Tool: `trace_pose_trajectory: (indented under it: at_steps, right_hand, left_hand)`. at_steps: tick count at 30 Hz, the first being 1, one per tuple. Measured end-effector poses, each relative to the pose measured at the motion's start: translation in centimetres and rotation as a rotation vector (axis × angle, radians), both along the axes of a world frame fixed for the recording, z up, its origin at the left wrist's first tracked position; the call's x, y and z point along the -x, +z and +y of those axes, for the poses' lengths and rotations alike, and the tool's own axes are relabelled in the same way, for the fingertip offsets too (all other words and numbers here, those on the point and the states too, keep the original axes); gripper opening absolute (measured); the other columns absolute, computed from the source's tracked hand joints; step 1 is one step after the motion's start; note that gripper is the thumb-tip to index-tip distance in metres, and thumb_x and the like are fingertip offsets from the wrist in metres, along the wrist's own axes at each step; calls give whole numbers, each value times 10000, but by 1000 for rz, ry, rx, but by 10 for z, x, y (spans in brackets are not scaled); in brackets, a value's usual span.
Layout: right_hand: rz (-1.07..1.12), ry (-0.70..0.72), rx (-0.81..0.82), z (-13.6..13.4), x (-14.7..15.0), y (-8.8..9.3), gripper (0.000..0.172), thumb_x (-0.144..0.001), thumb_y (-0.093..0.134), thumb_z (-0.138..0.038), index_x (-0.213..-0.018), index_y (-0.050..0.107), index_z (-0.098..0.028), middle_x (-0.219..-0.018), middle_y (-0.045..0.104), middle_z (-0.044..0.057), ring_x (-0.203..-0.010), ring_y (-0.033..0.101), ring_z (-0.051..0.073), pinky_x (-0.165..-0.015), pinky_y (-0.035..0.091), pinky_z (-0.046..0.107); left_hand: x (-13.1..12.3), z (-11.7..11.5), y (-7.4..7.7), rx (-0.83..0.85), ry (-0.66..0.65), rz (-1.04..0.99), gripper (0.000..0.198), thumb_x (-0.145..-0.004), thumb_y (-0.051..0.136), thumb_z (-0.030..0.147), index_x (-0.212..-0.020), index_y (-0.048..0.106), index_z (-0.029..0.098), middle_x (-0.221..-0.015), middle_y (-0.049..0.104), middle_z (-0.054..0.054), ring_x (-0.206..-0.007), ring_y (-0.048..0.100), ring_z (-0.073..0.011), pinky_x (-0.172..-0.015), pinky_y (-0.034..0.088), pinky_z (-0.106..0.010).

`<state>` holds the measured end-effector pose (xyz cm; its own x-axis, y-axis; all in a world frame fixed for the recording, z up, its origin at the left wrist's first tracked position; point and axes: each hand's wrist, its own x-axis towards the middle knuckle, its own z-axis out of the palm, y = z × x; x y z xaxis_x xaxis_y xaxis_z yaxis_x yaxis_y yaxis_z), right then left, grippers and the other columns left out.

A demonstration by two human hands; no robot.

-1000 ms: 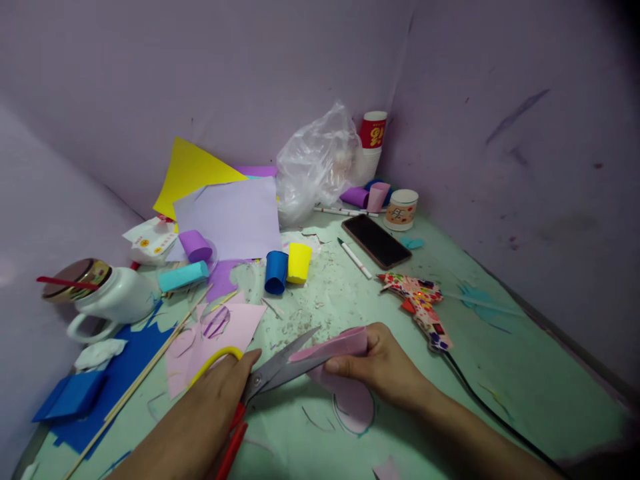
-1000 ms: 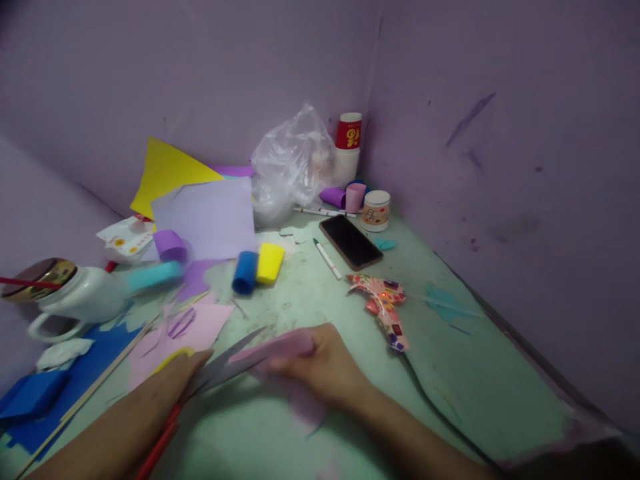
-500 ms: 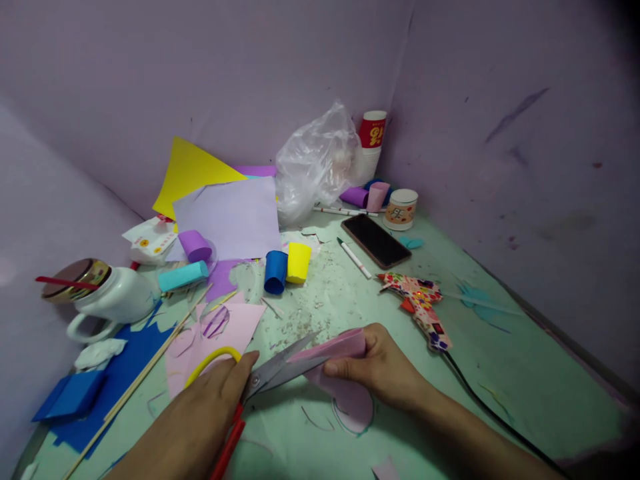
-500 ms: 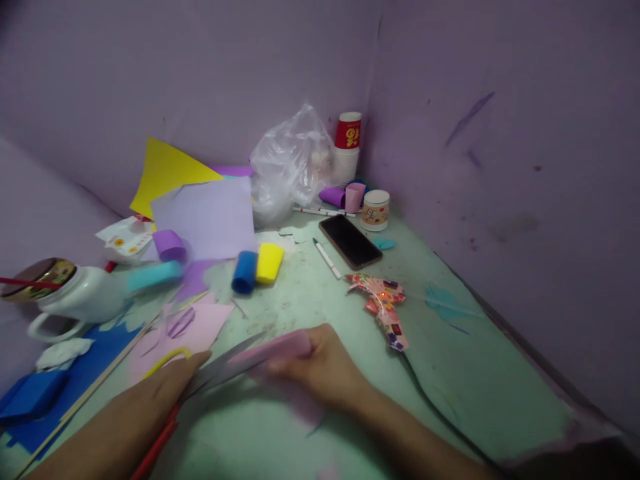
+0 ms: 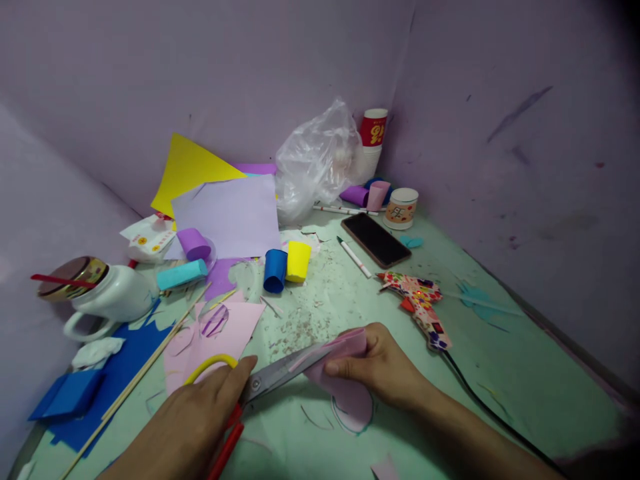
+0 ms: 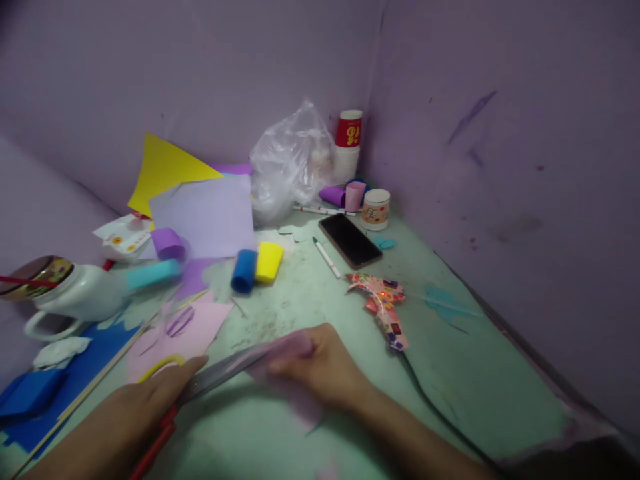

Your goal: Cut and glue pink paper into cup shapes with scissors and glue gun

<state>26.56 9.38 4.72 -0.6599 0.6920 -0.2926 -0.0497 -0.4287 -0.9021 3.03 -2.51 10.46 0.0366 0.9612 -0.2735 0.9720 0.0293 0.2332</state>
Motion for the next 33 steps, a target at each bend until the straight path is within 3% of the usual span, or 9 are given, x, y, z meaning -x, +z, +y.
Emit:
trace_pose_trajectory:
  at_steps: [7, 12, 19, 28, 33]
  right_hand:
    - [34, 15, -98, -8, 7, 1, 114, -611, 808, -157, -714, 797, -206, -600, 706, -19, -537, 586, 88, -567, 490, 203]
    - [35, -5, -75, -11, 10, 0, 133, -610, 828, -205, -739, 799, -207, -623, 717, -7, -550, 596, 99, -569, 498, 212]
    - [81, -6, -5, -13, 10, -5, 123, -623, 793, -155, -741, 800, -192, -601, 701, -15, -532, 565, 78, -562, 464, 201]
    - [28, -1, -116, -14, 9, -9, 101, -654, 748, -159, -734, 800, -192, -588, 708, -10, -520, 573, 88, -530, 459, 187]
    - [30, 49, -292, -19, 13, -10, 131, -702, 720, -175, -797, 808, -193, -678, 747, 31, -626, 649, 151, -599, 518, 242]
  left_hand:
    - [-7, 1, -9, 17, -64, 96, 614, -778, 352, 58, -1365, 486, 178, -1330, 579, -137, -1231, 529, -272, -1029, 428, -450]
    - [-14, 7, -9, 18, -36, 101, 598, -803, 333, 56, -1368, 484, 178, -1304, 601, -128, -1216, 538, -254, -1032, 427, -426]
    - [-19, 15, -2, 197, -68, 189, 590, -801, 314, 44, -1355, 502, 122, -1287, 603, -188, -1189, 571, -295, -992, 458, -456]
    - [-18, 9, -1, 91, -44, 63, 529, -843, 341, 90, -1318, 542, 207, -1159, 677, -112, -1069, 632, -225, -957, 487, -365]
    - [-29, 2, -14, -97, -57, 154, 561, -797, 349, 43, -1309, 548, 157, -1225, 641, -141, -1193, 542, -280, -1042, 406, -453]
